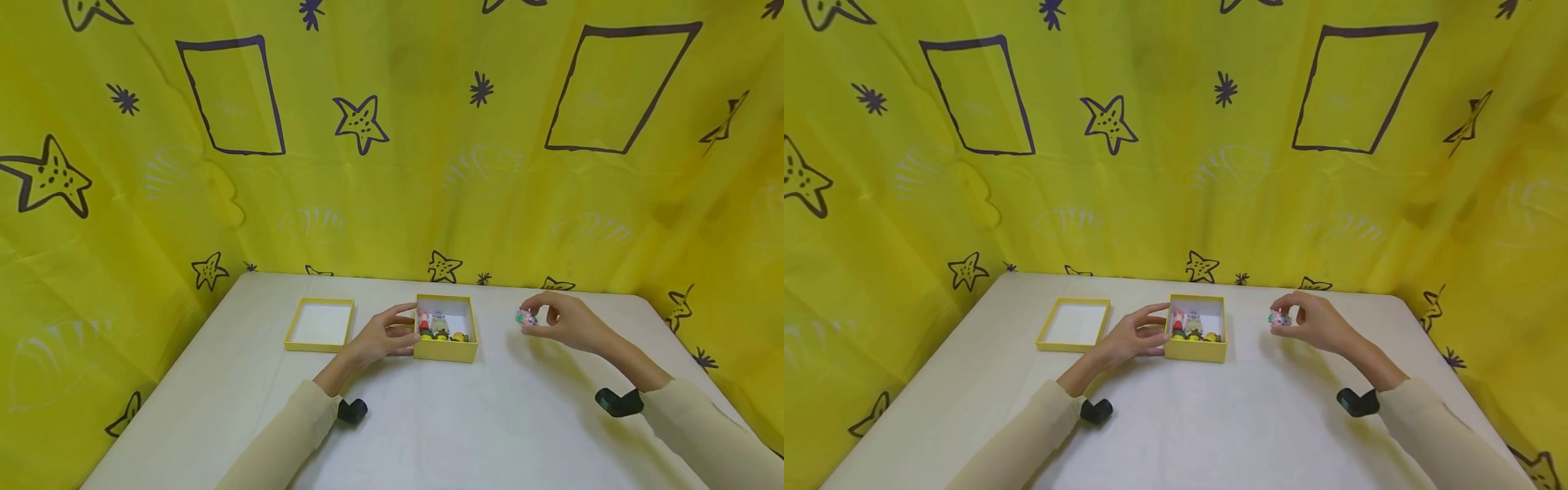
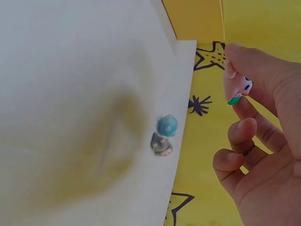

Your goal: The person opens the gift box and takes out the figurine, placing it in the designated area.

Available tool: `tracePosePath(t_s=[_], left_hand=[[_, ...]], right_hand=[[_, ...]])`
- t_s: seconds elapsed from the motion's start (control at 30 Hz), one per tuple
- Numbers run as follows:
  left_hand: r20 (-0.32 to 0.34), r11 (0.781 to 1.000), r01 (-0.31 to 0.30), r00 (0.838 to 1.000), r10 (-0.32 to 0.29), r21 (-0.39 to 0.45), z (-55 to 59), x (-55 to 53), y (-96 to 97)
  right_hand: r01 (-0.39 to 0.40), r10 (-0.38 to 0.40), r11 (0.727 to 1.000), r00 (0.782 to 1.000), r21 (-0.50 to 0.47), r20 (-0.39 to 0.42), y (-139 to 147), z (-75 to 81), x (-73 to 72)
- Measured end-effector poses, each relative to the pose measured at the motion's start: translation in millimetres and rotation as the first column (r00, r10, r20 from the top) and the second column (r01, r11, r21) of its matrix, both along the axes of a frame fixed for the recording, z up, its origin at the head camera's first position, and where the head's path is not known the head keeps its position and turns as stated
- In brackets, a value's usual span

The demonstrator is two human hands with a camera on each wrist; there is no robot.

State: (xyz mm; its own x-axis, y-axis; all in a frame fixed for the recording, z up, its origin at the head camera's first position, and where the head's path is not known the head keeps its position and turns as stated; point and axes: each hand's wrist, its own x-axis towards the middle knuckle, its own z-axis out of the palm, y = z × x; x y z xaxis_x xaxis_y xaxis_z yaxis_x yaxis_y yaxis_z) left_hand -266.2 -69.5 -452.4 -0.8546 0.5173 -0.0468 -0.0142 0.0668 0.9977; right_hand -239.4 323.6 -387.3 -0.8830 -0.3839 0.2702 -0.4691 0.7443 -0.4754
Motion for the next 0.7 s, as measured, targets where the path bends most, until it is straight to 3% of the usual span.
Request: tracePosePath(t_s=[0.7], left_hand=[[-0.001, 1.0, -0.004, 1.0, 0.004, -0.005, 1.6, 0.0, 0.9]], right_hand=[[0.065, -0.066, 0.998, 0.997, 0.005, 0.03, 28.8, -29.1, 6.1]])
